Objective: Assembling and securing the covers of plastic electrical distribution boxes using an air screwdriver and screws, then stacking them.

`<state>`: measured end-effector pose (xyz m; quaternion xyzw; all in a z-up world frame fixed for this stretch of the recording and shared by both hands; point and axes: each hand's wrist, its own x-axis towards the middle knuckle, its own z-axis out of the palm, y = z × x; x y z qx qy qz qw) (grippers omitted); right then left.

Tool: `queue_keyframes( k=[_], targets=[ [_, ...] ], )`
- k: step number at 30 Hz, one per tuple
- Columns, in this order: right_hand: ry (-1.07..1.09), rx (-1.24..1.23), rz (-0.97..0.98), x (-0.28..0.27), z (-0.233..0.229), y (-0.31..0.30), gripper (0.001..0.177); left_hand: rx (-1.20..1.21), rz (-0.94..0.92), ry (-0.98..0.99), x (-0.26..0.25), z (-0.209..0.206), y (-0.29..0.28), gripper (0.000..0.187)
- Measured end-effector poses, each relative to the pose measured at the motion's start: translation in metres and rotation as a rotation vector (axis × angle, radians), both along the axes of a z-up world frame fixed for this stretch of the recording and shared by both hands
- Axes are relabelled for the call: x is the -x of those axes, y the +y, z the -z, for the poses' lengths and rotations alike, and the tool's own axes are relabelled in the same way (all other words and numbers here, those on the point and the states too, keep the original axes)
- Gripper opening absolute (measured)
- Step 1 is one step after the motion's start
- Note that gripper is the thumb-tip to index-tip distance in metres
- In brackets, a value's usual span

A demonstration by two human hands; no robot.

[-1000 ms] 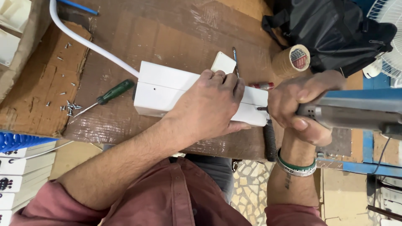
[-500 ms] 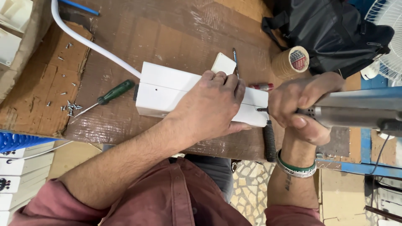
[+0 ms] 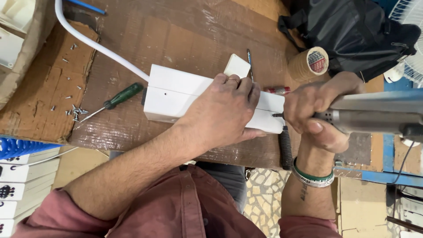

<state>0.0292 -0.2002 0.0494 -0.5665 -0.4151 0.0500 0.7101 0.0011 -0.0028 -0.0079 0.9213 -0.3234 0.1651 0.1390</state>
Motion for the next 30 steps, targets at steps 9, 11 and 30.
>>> queue_keyframes(
  k=[9, 11, 30],
  targets=[
    [-0.005, 0.007, 0.030, 0.004, 0.000, 0.003, 0.028, -0.073, 0.007, -0.007, -0.001, 0.004, -0.001, 0.091],
    [0.004, -0.009, 0.010, 0.002, -0.001, 0.002, 0.028, -0.064, 0.005, -0.008, -0.001, 0.002, -0.001, 0.090],
    [0.050, -0.021, -0.007, -0.001, 0.004, -0.002, 0.027, -0.038, -0.014, -0.031, 0.001, -0.002, 0.001, 0.087]
  ],
)
